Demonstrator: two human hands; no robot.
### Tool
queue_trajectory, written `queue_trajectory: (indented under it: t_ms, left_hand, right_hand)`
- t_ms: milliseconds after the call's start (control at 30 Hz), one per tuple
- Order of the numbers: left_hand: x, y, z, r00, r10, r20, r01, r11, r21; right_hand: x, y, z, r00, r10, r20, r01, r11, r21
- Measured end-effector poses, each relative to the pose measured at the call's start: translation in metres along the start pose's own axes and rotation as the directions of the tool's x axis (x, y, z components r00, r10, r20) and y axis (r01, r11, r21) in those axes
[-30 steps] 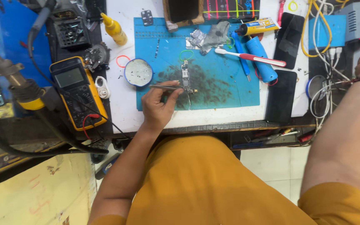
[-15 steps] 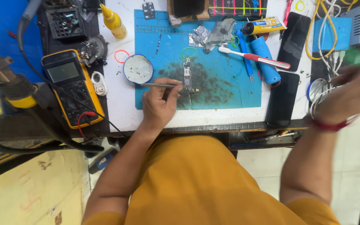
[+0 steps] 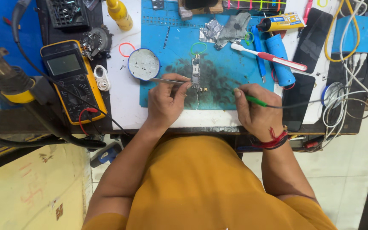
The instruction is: The person uses a soldering iron and tweezers to work on a small circuit board, applying flux and cleaning the area with a toothbrush. They repeatedly solder and wipe the board while holding it steady with tweezers.
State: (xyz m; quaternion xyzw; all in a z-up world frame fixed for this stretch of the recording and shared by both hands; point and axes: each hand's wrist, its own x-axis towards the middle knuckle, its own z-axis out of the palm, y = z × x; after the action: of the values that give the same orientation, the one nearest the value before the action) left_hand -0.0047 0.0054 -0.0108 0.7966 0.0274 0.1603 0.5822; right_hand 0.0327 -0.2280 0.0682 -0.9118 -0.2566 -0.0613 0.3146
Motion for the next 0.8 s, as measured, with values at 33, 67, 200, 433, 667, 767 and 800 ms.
queue_trajectory:
  t_ms: [33,67,200,433,667,767,800]
  left_hand:
    - [0.001,0.000,0.000,1.000,0.002,0.003,-0.002,1.000,0.007]
    - [0.003,0.000,-0.001,1.000,0.004,0.006,-0.004,1.000,0.014]
    - [0.002,0.000,0.000,1.000,0.003,0.020,-0.003,1.000,0.007]
    - [0.005,-0.001,0.000,0.999,0.031,0.021,-0.032,0.996,0.082]
    - [0.004,0.001,0.000,1.000,0.010,0.011,-0.011,0.996,0.089]
    - [0.004,0.002,0.000,1.000,0.028,0.007,-0.028,0.996,0.081]
    - [0.003,0.002,-0.001,1.000,0.005,0.010,-0.006,0.998,0.058]
  right_hand:
    - [0.000,0.001,0.002,1.000,0.007,-0.012,-0.007,1.000,0.013]
    - [-0.002,0.003,0.002,0.999,0.040,-0.011,-0.040,0.999,0.025]
    - [-0.008,0.009,0.015,0.992,0.094,-0.087,-0.068,0.961,0.267]
    - [0.002,-0.001,0.059,0.977,-0.172,-0.126,0.173,0.985,-0.004]
    - [0.011,0.002,0.063,0.980,-0.157,-0.126,0.153,0.987,-0.037]
    - [0.005,0.005,0.064,0.981,-0.107,-0.159,0.122,0.988,0.090]
    - [0.002,0.006,0.065,0.985,-0.053,-0.166,0.081,0.983,0.166]
